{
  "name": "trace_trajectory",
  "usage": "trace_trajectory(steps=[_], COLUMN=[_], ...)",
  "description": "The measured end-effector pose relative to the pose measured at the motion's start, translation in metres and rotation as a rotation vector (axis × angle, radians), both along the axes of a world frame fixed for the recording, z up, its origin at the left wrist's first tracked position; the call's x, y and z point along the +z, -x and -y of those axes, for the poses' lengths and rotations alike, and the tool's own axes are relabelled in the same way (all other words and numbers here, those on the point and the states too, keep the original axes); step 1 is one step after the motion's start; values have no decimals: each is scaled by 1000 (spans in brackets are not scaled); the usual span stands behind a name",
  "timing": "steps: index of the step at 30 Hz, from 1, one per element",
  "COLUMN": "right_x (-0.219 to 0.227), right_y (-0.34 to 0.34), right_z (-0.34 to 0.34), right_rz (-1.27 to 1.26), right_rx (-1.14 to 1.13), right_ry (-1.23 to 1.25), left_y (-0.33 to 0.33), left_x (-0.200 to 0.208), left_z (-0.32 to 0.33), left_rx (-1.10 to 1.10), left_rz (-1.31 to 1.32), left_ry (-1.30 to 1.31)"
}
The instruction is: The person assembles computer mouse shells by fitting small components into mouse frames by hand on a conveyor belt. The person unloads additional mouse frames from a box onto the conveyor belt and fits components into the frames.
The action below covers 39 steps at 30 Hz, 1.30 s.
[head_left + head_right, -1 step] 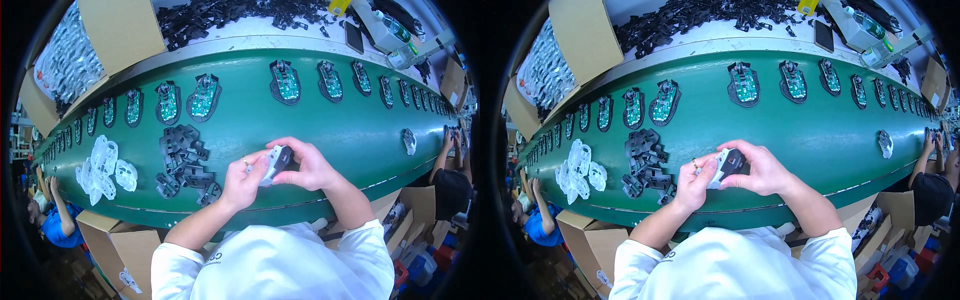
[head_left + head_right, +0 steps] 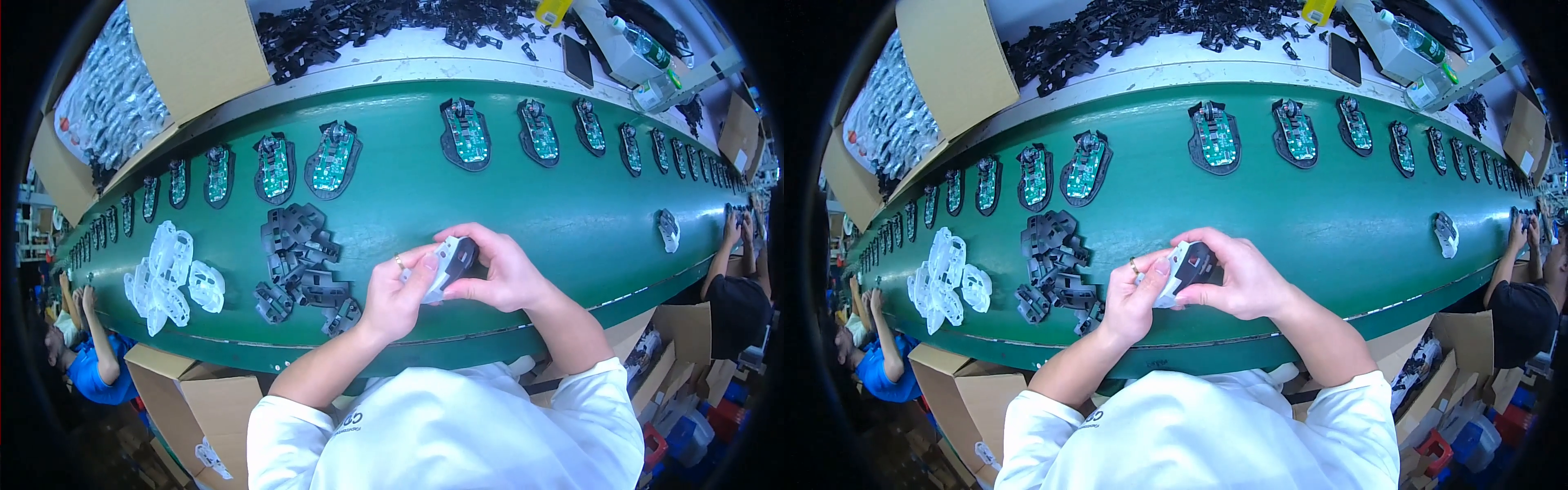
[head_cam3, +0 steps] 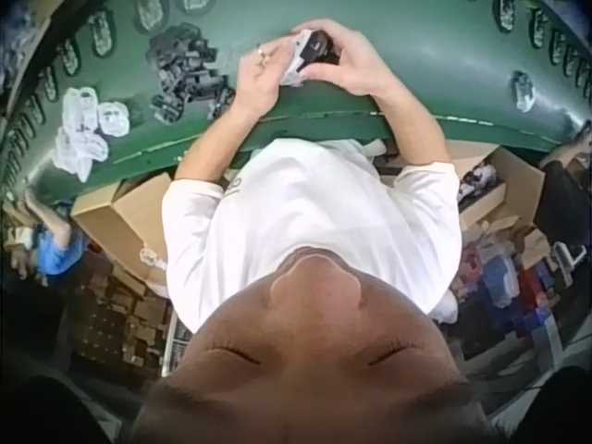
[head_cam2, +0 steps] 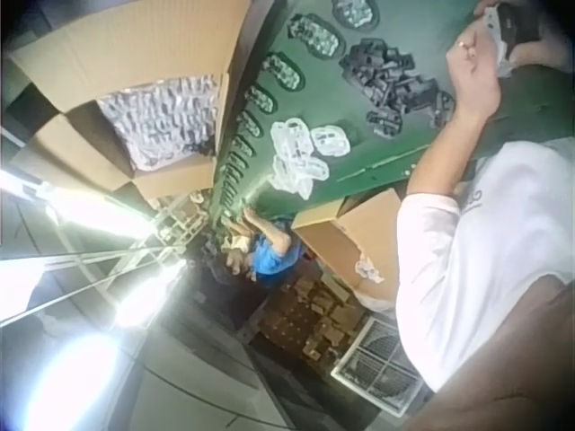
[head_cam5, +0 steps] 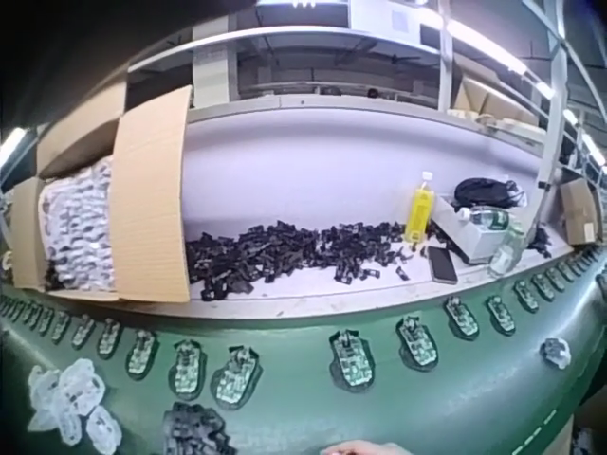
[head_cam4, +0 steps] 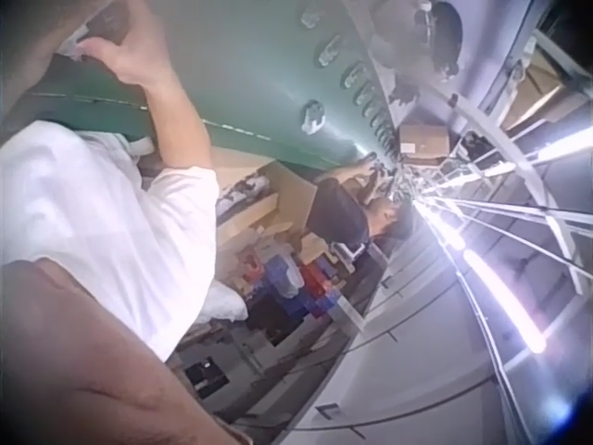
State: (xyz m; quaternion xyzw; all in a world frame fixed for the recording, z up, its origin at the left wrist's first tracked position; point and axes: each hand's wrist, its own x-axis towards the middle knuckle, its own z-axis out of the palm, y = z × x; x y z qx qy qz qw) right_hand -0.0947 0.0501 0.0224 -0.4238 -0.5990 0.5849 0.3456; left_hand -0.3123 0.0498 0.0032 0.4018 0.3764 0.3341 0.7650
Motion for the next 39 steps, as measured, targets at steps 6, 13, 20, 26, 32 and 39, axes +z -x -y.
trace_trajectory(steps=[6, 13, 20, 26, 32, 39], right_x=[-8, 11, 1, 8, 18, 92], right_y=[9, 21, 24, 36, 35, -5], right_z=[4, 4, -4, 10, 11, -51], right_rz=[-40, 430, 156, 259, 239, 899], right_rx=[-51, -76, 44, 30, -109, 469], right_ry=[-65, -676, -692, -553, -414, -213], left_y=[-3, -2, 16, 16, 11, 0], left_x=[-11, 7, -12, -9, -12, -13], left_z=[0, -11, -8, -7, 1, -9], left_rx=[156, 323, 400, 390, 416, 272], left_rz=[-83, -415, -297, -304, -341, -711], left_ry=[-267, -1092, -1056, -941, -915, -1225])
